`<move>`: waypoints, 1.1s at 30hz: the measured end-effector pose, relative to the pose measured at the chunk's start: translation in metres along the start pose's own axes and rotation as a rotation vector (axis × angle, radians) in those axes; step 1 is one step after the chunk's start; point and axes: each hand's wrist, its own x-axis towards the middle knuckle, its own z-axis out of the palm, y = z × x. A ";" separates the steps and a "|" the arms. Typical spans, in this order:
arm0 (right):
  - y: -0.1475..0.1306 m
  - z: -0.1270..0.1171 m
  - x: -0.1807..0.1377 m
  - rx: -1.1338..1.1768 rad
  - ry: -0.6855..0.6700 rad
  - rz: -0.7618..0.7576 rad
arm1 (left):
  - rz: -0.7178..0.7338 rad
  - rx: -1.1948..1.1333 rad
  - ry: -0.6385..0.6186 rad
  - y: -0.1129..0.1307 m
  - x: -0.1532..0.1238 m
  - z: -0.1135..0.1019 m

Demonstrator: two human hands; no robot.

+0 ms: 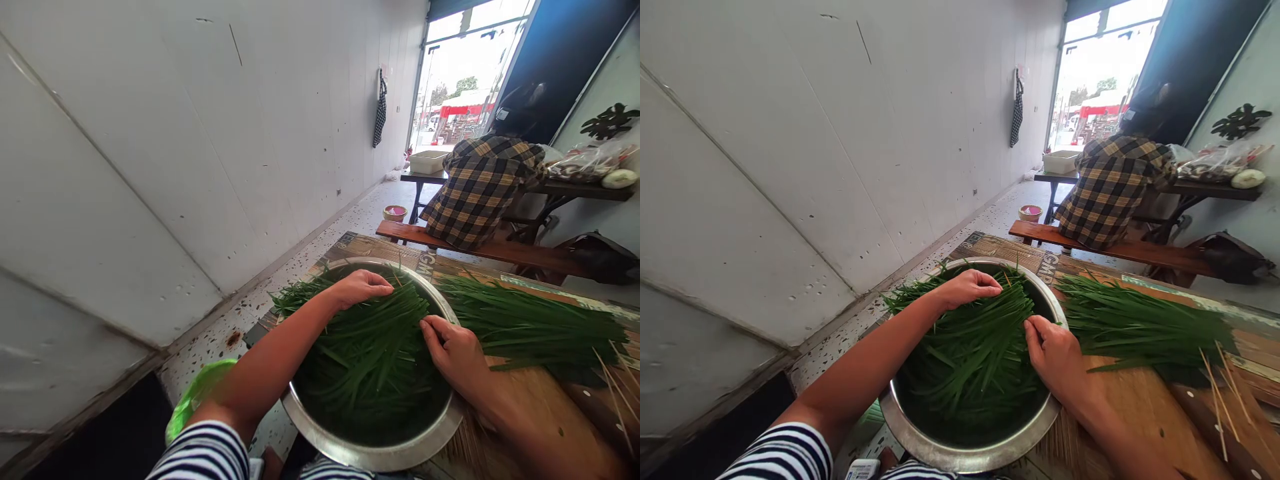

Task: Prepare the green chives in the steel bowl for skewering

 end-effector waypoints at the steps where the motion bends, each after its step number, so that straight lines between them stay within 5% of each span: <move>1: 0.001 0.000 0.000 0.000 -0.005 0.006 | 0.000 0.029 0.014 0.000 0.000 -0.001; 11: -0.003 -0.002 0.000 0.047 0.014 -0.023 | 0.067 0.055 -0.029 0.003 -0.002 -0.008; 14: -0.007 -0.005 0.000 0.012 0.018 -0.076 | 0.083 0.147 0.102 -0.002 0.002 -0.012; 17: -0.009 -0.006 0.000 -0.015 0.018 -0.083 | 0.071 0.420 0.238 -0.014 0.009 -0.016; 23: -0.006 -0.003 0.000 -0.088 0.019 -0.016 | -0.042 1.031 0.194 -0.034 0.019 -0.008; 33: -0.007 -0.002 0.001 -0.094 -0.002 -0.007 | 0.014 0.998 0.313 -0.034 0.034 0.011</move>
